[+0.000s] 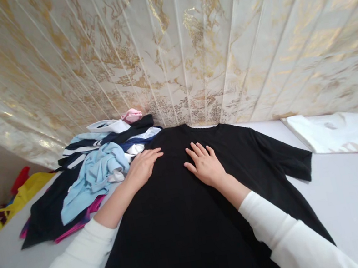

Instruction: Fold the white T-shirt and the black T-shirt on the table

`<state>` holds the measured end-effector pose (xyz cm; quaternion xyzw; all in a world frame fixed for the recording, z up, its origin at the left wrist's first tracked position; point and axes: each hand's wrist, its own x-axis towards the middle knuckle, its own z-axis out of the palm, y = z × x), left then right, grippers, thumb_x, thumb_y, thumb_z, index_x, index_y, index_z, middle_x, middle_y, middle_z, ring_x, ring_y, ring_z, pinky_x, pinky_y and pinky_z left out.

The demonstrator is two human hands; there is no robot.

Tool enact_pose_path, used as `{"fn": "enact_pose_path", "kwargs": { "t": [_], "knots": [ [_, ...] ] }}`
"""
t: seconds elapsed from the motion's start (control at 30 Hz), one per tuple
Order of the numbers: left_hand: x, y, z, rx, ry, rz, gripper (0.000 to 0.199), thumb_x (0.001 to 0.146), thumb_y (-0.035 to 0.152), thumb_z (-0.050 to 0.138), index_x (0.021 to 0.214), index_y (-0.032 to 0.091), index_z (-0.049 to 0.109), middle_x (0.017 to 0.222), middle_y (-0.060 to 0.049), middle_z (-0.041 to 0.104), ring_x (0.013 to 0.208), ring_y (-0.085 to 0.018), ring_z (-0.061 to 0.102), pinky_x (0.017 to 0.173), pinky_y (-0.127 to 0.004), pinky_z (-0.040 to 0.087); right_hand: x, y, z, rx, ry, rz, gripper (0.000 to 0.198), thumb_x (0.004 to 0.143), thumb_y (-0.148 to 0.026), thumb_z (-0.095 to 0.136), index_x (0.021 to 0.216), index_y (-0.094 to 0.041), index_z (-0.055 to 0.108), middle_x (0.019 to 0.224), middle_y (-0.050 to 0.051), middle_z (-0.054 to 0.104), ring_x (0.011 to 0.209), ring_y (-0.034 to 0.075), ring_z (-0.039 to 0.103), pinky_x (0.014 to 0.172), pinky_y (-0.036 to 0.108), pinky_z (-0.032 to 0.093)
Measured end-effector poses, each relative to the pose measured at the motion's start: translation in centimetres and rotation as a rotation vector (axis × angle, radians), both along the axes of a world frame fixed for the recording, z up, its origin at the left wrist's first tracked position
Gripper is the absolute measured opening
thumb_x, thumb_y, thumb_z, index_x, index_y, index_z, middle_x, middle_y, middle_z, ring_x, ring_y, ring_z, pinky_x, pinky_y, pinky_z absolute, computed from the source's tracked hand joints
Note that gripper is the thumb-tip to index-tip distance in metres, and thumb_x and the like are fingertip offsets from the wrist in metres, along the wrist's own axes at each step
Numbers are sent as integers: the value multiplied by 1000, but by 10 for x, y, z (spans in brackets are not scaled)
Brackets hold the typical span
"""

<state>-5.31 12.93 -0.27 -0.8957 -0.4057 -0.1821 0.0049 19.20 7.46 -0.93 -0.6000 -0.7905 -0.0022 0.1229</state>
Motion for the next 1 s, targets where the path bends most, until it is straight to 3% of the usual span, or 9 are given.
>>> {"fn": "enact_pose_path", "kwargs": {
  "t": [0.1,0.27,0.3,0.47,0.6,0.7,0.8,0.9,1.0],
  "knots": [
    [0,0,0,11,-45,8,36,89,4,40,115,16,62,125,-9,60,113,-23,53,100,-41,40,-17,-20,14,11,44,55,49,96,-39,42,136,-11,47,150,17,37,141,30,27,110,49,27],
    [-2,-5,7,10,-132,19,32,89,6,43,114,16,60,117,-8,60,111,-22,53,100,-38,42,-63,-67,32,-70,115,478,39,94,-37,48,129,-19,54,141,9,51,130,23,45,106,40,36],
    [-3,-10,10,9,-147,23,32,89,6,43,115,17,60,120,-8,58,113,-23,51,101,-39,40,-69,-71,32,-81,105,496,40,94,-38,49,130,-21,53,143,9,49,130,24,44,106,42,35],
    [-8,-63,30,-38,-182,-11,23,92,11,44,106,20,59,112,-6,58,108,-21,53,96,-37,43,-77,-70,32,-14,64,214,49,92,-35,52,134,-10,49,146,18,43,136,34,33,107,52,31],
    [-24,-117,39,-206,-213,-30,15,94,13,41,92,21,54,94,-1,58,88,-16,58,80,-26,46,-76,-73,36,-37,97,485,43,89,-37,57,126,-16,55,133,12,55,118,27,49,99,41,41],
    [-41,-147,47,-410,-229,24,11,96,18,42,96,23,52,93,1,58,85,-14,58,76,-24,46,-75,-70,32,-42,68,406,42,92,-38,52,129,-19,53,140,11,50,122,29,46,100,46,39],
    [-56,-167,57,-559,-160,-54,10,93,18,48,96,24,55,99,1,61,92,-14,59,81,-22,46,-77,-69,27,-20,51,316,45,92,-35,51,132,-14,51,144,13,46,131,32,38,104,49,34],
    [-65,-179,59,-579,-53,-141,22,83,16,60,102,28,60,112,2,61,106,-17,57,93,-25,44,-82,-76,23,-23,98,465,46,92,-36,52,133,-17,50,143,10,47,129,27,40,105,43,35],
    [-67,-184,52,-527,-1,-129,41,74,14,67,112,30,60,120,0,57,113,-21,54,99,-30,42,-82,-77,19,-32,144,440,45,93,-36,49,135,-20,48,145,9,45,131,26,40,106,43,34]
  ]
}}
